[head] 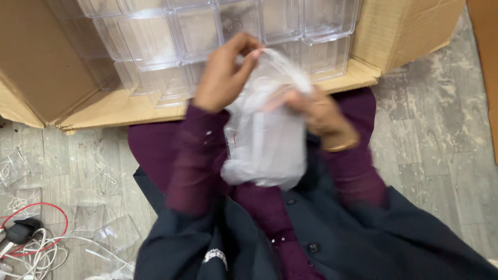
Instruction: The person sits on the floor in front of an open cardboard box filled with small clear plastic containers. They take containers out of the box, open a plastic bag, place containers into the bag, and stack the containers back into the cardboard box.
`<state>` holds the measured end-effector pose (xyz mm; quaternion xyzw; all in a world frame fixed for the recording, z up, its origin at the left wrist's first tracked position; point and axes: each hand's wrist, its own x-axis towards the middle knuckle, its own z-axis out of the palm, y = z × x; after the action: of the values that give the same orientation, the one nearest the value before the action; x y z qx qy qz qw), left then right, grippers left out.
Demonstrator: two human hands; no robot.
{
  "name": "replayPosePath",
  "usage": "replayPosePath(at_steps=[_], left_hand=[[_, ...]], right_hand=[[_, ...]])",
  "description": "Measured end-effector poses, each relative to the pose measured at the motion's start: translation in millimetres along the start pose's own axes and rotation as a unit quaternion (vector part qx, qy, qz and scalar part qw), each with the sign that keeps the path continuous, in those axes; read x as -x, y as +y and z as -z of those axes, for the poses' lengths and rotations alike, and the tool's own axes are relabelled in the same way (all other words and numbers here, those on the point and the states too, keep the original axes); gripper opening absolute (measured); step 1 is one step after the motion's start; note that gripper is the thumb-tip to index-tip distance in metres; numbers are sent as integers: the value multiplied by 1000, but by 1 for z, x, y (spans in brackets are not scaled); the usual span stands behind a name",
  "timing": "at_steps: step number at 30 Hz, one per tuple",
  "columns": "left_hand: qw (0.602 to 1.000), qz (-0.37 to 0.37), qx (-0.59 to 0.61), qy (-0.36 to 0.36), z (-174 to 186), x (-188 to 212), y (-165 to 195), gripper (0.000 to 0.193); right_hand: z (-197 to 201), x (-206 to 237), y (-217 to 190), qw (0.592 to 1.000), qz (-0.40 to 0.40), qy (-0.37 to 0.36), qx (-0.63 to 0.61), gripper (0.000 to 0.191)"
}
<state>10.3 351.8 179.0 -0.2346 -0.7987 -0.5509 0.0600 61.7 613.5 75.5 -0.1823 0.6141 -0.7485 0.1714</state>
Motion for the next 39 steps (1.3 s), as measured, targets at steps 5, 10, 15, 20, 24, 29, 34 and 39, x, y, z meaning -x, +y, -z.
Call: replayPosePath(at_steps=[5, 10, 15, 20, 24, 29, 34, 39], left_hand=[[893, -18, 31, -448, 90, 72, 67, 34], [833, 19, 243, -497, 79, 89, 35, 39], [953, 197, 156, -168, -7, 65, -58, 38], [911, 254, 309, -100, -62, 49, -99, 36], [912, 237, 325, -82, -58, 50, -98, 36], [920, 217, 317, -79, -51, 39, -86, 34], [929, 156, 325, -81, -52, 25, -73, 34], [940, 90, 327, -14, -40, 26, -77, 33]], right_hand=[[152, 123, 21, 933, 155, 282, 159, 39], [220, 239, 46, 780, 37, 579, 235, 38], [234, 213, 95, 742, -210, 588, 245, 44], [281, 118, 56, 862, 36, 478, -165, 45], [284, 81, 24, 869, 70, 479, -102, 48], [162, 55, 0, 857, 231, 453, 86, 26], [11, -6, -12, 984, 99, 116, 89, 43], [-43, -40, -7, 976, 37, 43, 210, 38]])
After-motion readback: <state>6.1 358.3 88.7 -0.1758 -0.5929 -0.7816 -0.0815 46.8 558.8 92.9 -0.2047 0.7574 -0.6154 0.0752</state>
